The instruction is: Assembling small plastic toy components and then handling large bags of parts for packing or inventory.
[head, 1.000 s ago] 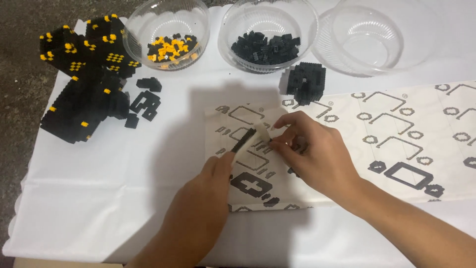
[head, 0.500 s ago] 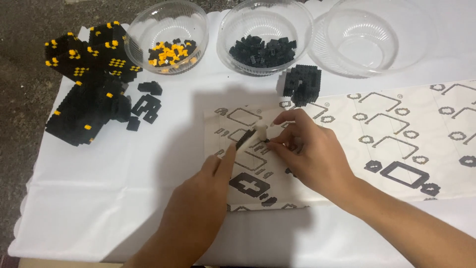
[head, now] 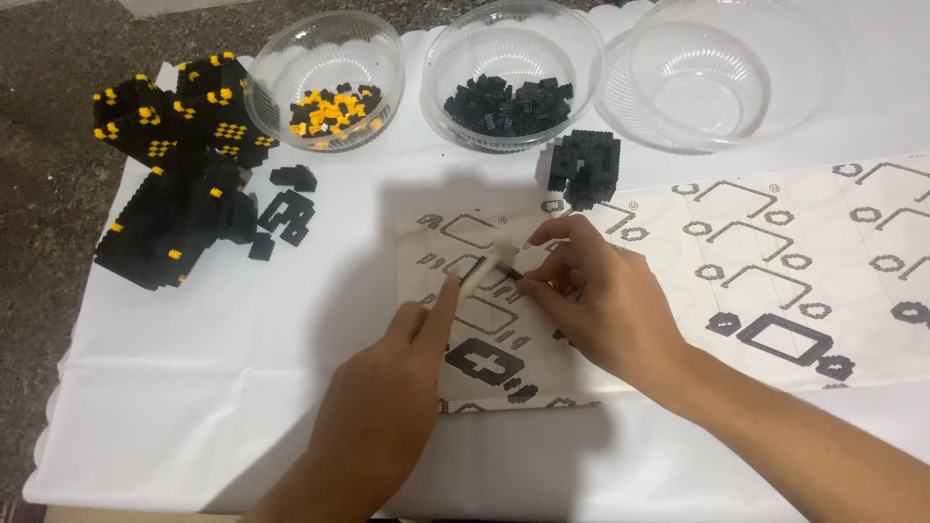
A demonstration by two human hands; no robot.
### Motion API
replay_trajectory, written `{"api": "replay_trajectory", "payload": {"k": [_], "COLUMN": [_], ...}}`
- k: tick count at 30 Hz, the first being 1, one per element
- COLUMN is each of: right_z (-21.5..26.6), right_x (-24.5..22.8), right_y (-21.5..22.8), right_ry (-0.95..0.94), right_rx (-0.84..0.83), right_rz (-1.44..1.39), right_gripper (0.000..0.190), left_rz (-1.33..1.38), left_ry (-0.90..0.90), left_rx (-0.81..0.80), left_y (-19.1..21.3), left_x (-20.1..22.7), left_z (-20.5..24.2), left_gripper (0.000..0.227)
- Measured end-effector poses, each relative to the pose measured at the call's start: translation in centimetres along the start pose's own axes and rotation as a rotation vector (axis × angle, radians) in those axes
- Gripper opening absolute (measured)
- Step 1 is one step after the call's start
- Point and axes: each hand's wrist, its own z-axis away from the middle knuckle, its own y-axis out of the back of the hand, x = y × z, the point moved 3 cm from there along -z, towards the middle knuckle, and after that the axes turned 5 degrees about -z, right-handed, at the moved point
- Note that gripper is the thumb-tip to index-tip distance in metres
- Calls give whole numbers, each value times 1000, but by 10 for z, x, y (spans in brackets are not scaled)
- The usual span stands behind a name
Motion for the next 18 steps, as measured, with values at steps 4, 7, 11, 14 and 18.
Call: {"api": "replay_trajectory", "payload": {"k": [4,7,11,14,18], "right_z": [0,0,-1,-1,0], "right_x": [0,2,1,4,1], "right_y": [0,-1,0,-1,-1], "right_ry": [36,33,17,49,4], "right_rx": [9,4,8,15,6], "right_rz": [-9,1,5,8,33], "right_gripper": [34,31,32,32,32], "left_rz": [10,90,-59,-103,-82], "left_ry": [-2,32,66,48,43], "left_rx": [167,287,158,109,166], "left_y": [5,11,-3,-5,0], "left_x": [-3,-9,-18,-17,-20], "left_z": [0,2,1,2,5], "left_gripper": [67,62,77,78,71]}}
